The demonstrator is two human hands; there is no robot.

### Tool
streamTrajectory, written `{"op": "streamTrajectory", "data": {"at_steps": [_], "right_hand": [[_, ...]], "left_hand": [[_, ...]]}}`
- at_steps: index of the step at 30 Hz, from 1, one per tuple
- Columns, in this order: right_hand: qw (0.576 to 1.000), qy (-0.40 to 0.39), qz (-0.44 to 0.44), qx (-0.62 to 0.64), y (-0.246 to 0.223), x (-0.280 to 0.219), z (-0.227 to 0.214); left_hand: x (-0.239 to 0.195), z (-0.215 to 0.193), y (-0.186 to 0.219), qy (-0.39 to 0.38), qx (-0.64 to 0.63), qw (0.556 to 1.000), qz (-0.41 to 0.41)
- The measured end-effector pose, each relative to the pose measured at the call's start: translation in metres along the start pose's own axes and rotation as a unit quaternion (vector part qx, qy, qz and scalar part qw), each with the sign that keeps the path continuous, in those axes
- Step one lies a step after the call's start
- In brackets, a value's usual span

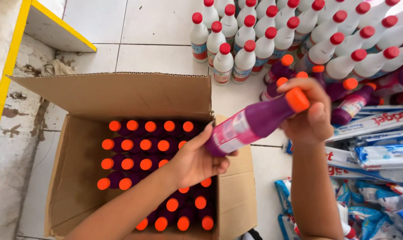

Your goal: The person places purple bottles into a cardboard box and arranges them in rows.

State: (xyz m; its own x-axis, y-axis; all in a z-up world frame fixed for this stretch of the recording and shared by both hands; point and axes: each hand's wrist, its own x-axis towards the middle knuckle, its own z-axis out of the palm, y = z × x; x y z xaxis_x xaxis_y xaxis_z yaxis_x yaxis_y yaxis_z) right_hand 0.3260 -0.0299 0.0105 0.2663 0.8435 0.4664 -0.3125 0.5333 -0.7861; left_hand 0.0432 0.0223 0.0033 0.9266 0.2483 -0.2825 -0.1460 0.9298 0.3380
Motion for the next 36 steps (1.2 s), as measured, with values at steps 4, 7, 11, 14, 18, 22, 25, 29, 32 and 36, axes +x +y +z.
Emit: {"op": "streamTrajectory", "data": {"at_steps": [4,7,11,14,18,22,25,29,32,36], "right_hand": [[0.984,-0.039,0.099,0.142,0.025,-0.008,0.021],[0.956,-0.105,0.085,0.259,0.041,-0.010,0.051],[0.916,-0.188,0.148,0.323,0.059,-0.016,0.084],[0.905,-0.210,0.226,0.293,0.081,-0.029,0.091],[0.923,-0.219,0.220,0.225,0.088,-0.034,0.119],[0.954,-0.261,0.151,0.005,0.075,-0.020,0.182],[0.909,-0.330,0.024,-0.253,0.086,-0.018,0.249],[0.908,-0.347,-0.017,-0.234,0.141,-0.049,0.297],[0.886,-0.411,0.053,-0.206,0.157,-0.072,0.321],[0.825,-0.502,0.067,-0.251,0.163,-0.085,0.344]], "left_hand": [[-0.046,0.009,-0.002,0.065,0.002,0.997,0.030],[-0.085,0.012,-0.004,0.117,-0.009,0.992,0.038],[-0.129,-0.004,-0.009,0.148,-0.038,0.986,0.060],[-0.147,-0.027,-0.015,0.156,-0.080,0.982,0.067],[-0.171,-0.067,-0.015,0.145,-0.094,0.981,0.086],[-0.215,-0.071,0.023,0.213,0.026,0.963,0.162],[-0.250,-0.076,0.031,0.363,0.076,0.905,0.210],[-0.294,-0.125,0.006,0.477,0.079,0.849,0.214],[-0.317,-0.166,-0.023,0.557,0.041,0.813,0.164],[-0.325,-0.193,-0.046,0.567,-0.010,0.819,0.082]]}}
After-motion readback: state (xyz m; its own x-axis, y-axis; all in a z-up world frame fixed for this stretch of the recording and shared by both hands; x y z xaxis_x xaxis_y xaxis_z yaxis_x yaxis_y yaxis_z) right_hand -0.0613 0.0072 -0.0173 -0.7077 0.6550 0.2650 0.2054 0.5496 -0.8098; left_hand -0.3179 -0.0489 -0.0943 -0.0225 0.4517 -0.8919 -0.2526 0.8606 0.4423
